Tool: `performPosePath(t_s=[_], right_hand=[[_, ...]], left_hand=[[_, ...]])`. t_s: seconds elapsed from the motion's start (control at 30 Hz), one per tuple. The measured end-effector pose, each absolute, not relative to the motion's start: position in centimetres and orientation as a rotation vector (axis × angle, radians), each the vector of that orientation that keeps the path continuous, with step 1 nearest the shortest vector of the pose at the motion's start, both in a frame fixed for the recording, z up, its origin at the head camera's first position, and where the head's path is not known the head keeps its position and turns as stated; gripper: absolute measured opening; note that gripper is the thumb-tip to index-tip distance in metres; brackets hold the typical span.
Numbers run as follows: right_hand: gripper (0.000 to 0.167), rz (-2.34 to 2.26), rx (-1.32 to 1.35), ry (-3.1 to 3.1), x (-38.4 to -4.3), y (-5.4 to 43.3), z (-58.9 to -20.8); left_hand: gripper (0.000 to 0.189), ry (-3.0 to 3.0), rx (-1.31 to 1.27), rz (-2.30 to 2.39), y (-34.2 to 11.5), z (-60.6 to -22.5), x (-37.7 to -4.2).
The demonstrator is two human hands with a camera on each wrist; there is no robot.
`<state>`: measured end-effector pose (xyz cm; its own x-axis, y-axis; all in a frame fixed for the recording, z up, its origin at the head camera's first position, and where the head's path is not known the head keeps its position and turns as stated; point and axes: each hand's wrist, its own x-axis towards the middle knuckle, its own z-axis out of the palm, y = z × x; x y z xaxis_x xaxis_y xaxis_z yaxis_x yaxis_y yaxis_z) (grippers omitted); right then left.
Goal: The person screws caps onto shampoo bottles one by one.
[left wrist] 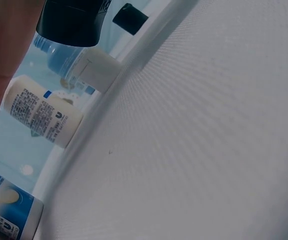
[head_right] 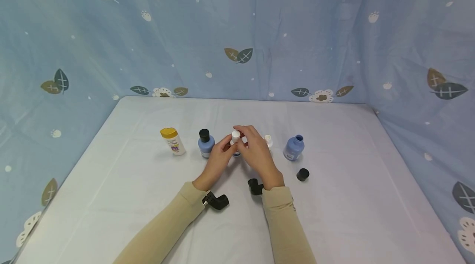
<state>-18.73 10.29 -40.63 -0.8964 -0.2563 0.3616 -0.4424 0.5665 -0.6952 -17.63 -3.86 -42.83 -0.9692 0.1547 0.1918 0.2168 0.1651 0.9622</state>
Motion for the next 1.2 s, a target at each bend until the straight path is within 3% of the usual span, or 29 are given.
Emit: performPosePath(t_s=[0.43,1.2], right_hand=[[0.031,1.216,0.49,-2.609,-18.58,10.22,-40.45],[0.032,1.215,0.498,-2.635,-18.76,10.45,-40.33]], left_hand=[[0.037,-2.339,-0.397,-1.986,-3.87,-42.83,-17.62],[0.036,-2.407,-0.335,-1.895,-3.78,-42.36,-17.38]])
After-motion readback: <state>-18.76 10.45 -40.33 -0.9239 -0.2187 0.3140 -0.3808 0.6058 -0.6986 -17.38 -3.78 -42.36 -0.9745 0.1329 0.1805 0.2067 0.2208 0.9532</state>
